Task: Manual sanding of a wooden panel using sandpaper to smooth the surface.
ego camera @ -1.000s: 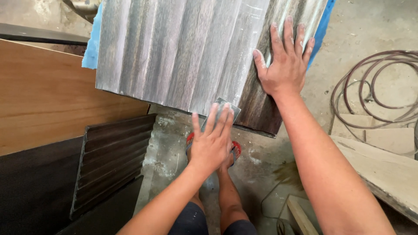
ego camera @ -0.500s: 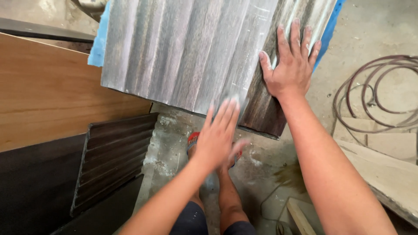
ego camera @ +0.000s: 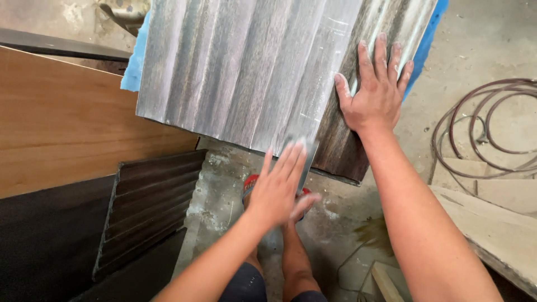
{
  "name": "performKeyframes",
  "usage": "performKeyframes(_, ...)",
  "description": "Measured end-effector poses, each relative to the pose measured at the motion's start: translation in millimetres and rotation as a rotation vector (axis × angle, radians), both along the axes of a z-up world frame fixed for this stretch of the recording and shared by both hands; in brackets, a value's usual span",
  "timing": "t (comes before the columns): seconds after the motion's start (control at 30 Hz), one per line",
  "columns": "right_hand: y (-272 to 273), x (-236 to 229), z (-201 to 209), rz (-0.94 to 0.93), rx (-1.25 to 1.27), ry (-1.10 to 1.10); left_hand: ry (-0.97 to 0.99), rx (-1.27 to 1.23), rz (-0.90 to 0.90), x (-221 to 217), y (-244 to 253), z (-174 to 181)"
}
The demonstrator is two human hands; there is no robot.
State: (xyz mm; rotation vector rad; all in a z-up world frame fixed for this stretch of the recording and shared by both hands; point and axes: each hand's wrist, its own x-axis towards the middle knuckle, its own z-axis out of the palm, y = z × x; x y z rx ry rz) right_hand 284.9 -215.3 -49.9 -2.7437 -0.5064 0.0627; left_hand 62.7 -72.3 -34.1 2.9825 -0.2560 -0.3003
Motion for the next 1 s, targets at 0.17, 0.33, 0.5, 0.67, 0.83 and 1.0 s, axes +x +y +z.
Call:
performKeyframes(0.17,-7,10,-4,0.046,0.042,-0.054,-0.073,-0.137,0.068,97,1,-2)
performKeyframes(0.33,-18,22,-6,0.118,0.098,-0.094,-0.056,-0.086,0.077,67,2,6)
performKeyframes(0.5,-22,21,-19,0.139,0.126,-0.175,-0.071,0.035,0.069,63,-2,-3)
performKeyframes(0.67,-21,24,-16,0.107,0.087,-0.093,0.051,-0.007,0.101,192,0,-1)
performKeyframes(0.83,-21,24,-23,0.153,0.143,-0.278,-0.155,-0.025,0.108,108,-4,0)
performKeyframes(1.0,-22,22,-35,0.085,0.097,-0.249,0.074,-0.153,0.145,34,-11,8)
